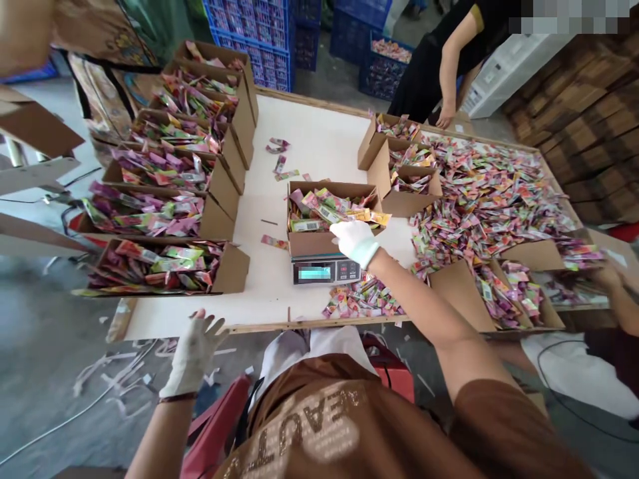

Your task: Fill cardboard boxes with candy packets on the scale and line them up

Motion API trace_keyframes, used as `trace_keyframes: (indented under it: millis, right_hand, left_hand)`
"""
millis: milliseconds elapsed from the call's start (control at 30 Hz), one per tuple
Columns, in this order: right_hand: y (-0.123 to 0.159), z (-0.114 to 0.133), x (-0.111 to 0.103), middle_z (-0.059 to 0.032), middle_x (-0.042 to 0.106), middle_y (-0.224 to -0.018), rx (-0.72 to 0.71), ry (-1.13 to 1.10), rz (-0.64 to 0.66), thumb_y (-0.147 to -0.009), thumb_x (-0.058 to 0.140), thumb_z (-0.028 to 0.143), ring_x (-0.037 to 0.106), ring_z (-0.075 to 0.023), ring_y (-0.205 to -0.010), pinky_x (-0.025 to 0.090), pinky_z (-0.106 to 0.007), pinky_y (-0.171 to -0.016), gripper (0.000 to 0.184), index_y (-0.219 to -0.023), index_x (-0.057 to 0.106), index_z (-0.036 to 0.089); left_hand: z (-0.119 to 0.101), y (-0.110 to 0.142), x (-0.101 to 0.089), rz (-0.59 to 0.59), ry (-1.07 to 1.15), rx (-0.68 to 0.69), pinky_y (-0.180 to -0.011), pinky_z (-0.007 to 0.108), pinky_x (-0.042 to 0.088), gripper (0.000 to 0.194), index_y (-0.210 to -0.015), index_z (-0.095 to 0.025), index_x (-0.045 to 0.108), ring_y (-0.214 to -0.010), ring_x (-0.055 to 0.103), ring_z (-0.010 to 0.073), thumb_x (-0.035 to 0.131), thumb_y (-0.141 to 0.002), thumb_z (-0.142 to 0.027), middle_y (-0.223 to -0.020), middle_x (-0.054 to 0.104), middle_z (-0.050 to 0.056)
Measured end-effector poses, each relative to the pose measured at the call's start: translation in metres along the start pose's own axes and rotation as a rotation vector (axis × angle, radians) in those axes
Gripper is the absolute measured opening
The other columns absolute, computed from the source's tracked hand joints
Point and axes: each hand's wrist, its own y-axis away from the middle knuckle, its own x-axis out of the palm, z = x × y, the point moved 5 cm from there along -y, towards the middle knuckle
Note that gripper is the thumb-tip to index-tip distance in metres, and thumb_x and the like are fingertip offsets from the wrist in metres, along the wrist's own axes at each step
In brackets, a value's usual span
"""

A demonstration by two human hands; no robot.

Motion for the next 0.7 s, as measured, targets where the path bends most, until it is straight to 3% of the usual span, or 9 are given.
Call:
trace_keyframes:
  millis: [100, 200, 300, 400, 533, 600, 700]
  right_hand:
    - [0.016, -0.010, -0.010, -0.0098, 0.079, -0.119, -0.061, -0.075, -0.033, -0.099, 0.064, 0.023, 0.073, -0.0250, -0.108, 0.051, -0.035, -0.094, 0.020, -0.114, 0.076, 0.020]
    - [0.041, -0.040, -0.039, -0.0064, 0.079, -0.118, -0.111, -0.276, -0.256, -0.101, 0.063, 0.029, 0.072, -0.0237, -0.109, 0.053, -0.038, -0.100, 0.018, -0.110, 0.077, 0.022]
    - [0.063, -0.079, -0.064, -0.0074, 0.078, -0.112, -0.043, -0.419, -0.498, -0.096, 0.067, 0.035, 0.073, -0.0246, -0.104, 0.056, -0.042, -0.098, 0.021, -0.109, 0.077, 0.021]
    - [0.070, -0.105, -0.068, -0.0081, 0.078, -0.110, 0.023, -0.503, -0.556, -0.091, 0.069, 0.034, 0.074, -0.0248, -0.100, 0.060, -0.043, -0.095, 0.024, -0.110, 0.075, 0.020]
    - [0.069, -0.127, -0.050, -0.0100, 0.078, -0.111, 0.065, -0.541, -0.557, -0.090, 0.069, 0.037, 0.075, -0.0246, -0.100, 0.061, -0.042, -0.096, 0.031, -0.115, 0.073, 0.018]
    - [0.073, -0.143, -0.030, -0.0129, 0.077, -0.116, 0.192, -0.522, -0.535, -0.092, 0.067, 0.037, 0.074, -0.0248, -0.104, 0.059, -0.040, -0.100, 0.036, -0.121, 0.071, 0.016]
    - [0.088, -0.159, 0.017, -0.0197, 0.073, -0.128, 0.474, -0.383, -0.297, -0.100, 0.055, 0.037, 0.070, -0.0268, -0.115, 0.054, -0.042, -0.107, 0.042, -0.131, 0.067, 0.012]
  left_hand:
    - [0.019, 0.001, -0.017, -0.054, -0.019, -0.050, -0.120, 0.059, 0.043, 0.016, -0.101, -0.023, 0.056, -0.090, 0.066, 0.0185, 0.063, -0.088, -0.029, -0.101, 0.060, 0.004]
    - [0.028, -0.004, -0.022, -0.051, -0.034, -0.049, -0.106, 0.046, 0.055, 0.018, -0.101, -0.021, 0.057, -0.087, 0.066, 0.0176, 0.064, -0.085, -0.025, -0.098, 0.061, 0.003]
    - [0.032, -0.009, -0.014, 0.010, -0.054, -0.026, -0.092, 0.037, 0.057, 0.023, -0.103, -0.021, 0.058, -0.089, 0.068, 0.0183, 0.065, -0.082, -0.026, -0.099, 0.064, 0.004]
    - [0.036, -0.010, 0.002, 0.066, -0.087, -0.024, -0.085, 0.034, 0.057, 0.028, -0.104, -0.021, 0.058, -0.089, 0.069, 0.0193, 0.067, -0.078, -0.028, -0.102, 0.066, 0.005]
    - [0.042, -0.002, 0.025, 0.115, -0.136, -0.021, -0.084, 0.033, 0.056, 0.035, -0.107, -0.020, 0.059, -0.090, 0.069, 0.0193, 0.068, -0.074, -0.028, -0.105, 0.067, 0.006]
    - [0.047, 0.002, 0.031, 0.123, -0.148, -0.035, -0.082, 0.032, 0.057, 0.037, -0.109, -0.019, 0.061, -0.091, 0.070, 0.0201, 0.068, -0.074, -0.028, -0.107, 0.068, 0.007]
    - [0.061, 0.008, 0.029, 0.121, -0.156, -0.076, -0.077, 0.031, 0.057, 0.039, -0.110, -0.018, 0.063, -0.091, 0.071, 0.0209, 0.068, -0.073, -0.028, -0.107, 0.070, 0.009]
